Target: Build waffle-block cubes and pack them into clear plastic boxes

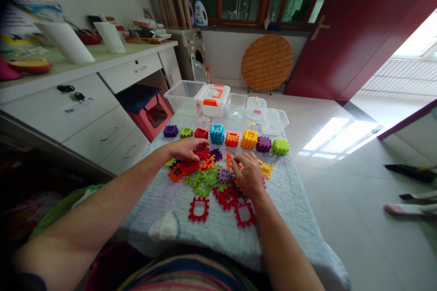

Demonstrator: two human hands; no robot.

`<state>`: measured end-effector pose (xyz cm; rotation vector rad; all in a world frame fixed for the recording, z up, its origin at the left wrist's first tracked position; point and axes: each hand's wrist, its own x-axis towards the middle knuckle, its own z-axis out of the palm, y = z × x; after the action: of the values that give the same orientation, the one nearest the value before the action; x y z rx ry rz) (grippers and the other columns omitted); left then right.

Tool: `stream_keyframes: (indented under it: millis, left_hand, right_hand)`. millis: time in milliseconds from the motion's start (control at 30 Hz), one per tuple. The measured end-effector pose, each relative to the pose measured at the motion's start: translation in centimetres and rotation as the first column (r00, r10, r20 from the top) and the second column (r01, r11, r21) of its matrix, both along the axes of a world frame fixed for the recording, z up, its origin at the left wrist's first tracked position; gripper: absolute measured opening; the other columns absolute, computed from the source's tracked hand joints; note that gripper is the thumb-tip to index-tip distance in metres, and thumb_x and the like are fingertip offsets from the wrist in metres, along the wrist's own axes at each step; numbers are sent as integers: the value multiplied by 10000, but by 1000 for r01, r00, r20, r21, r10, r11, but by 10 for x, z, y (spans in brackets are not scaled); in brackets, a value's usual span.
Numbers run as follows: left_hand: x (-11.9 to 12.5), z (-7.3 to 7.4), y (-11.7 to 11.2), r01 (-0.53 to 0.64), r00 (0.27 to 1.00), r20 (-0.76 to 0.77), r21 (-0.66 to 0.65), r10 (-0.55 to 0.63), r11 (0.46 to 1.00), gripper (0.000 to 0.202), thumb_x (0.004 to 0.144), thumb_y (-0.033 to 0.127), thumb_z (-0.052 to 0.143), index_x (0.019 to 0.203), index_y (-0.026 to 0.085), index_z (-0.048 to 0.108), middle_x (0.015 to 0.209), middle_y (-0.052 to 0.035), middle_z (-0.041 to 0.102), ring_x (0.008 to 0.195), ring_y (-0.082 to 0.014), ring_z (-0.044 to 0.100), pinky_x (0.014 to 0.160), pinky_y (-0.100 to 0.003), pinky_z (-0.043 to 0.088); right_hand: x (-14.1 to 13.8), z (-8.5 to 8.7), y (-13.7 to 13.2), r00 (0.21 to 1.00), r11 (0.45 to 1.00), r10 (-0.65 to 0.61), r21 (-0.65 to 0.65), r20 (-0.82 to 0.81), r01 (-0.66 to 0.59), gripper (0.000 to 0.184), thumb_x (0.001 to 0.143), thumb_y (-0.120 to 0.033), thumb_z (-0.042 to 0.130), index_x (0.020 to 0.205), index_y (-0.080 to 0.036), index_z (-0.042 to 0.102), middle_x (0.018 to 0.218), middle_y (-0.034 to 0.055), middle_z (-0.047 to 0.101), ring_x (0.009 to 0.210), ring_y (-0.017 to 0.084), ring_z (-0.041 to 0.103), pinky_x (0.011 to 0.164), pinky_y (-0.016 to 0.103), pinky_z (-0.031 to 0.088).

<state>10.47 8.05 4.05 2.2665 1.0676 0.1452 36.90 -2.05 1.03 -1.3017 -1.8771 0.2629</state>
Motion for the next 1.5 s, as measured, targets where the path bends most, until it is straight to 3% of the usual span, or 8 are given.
stream_keyframes:
  millis: [167,367,500,600,967,1100,1300,1500]
  left_hand:
    - [3,3,-6,19,1000,-22,44,-18,999,594,606,140,672,1193,144,577,1163,-88,668,1016,-219,641,900,-282,484]
    - [-9,25,-16,-27,1000,5,236,26,971,463,606,144,648,1067,161,608,1063,-69,672,940,-209,634,857,-284,482]
    - [-20,37,1,-132,990,-1,320,139,938,537,609,152,637,1142,158,577,1054,-68,672,926,-205,639,831,-278,485]
    - [-17,40,22,-134,986,-43,369,161,920,574,601,153,638,1171,144,569,1042,-77,676,917,-212,642,817,-280,483]
    - [9,32,68,71,934,-350,368,67,927,671,558,149,692,1216,145,559,1153,-105,658,1036,-250,607,878,-285,459]
    - [8,23,73,82,935,-351,347,48,934,773,524,203,748,1261,125,528,1264,-125,602,1140,-271,568,960,-291,435]
    - [8,16,72,24,944,-324,267,66,963,778,552,198,730,1294,133,506,1162,-89,655,1025,-245,632,875,-271,478]
    - [9,17,71,17,932,-352,281,87,960,740,561,210,727,1268,133,524,1163,-91,645,1028,-250,623,866,-276,477]
  right_hand:
    - [0,1,0,1000,1000,6,8,4,-6,164,877,-236,575,725,-214,631,743,26,642,779,196,536,745,329,410]
    - [-1,4,-2,1000,1000,13,19,-7,-13,172,883,-227,575,717,-214,619,726,20,626,767,193,525,734,325,405]
    - [-3,7,-3,1000,1000,27,15,-1,-27,180,888,-229,568,715,-217,616,722,21,624,765,195,524,738,325,408]
    - [-3,8,-4,999,999,32,12,-1,-32,187,891,-233,566,710,-217,610,721,20,625,764,193,525,740,324,410]
    - [-2,7,-3,1000,999,30,15,-5,-30,178,891,-215,570,716,-217,600,714,12,611,755,187,513,733,327,399]
    - [-2,9,-4,999,999,35,18,-11,-35,176,889,-208,577,714,-214,595,720,9,612,763,183,512,734,322,396]
    - [-2,9,-3,999,999,41,23,-14,-40,176,891,-216,576,716,-215,598,718,11,616,755,182,513,736,322,400]
    - [-1,6,-3,1000,1000,25,7,-7,-24,165,882,-222,579,720,-218,608,732,14,629,767,187,522,737,326,403]
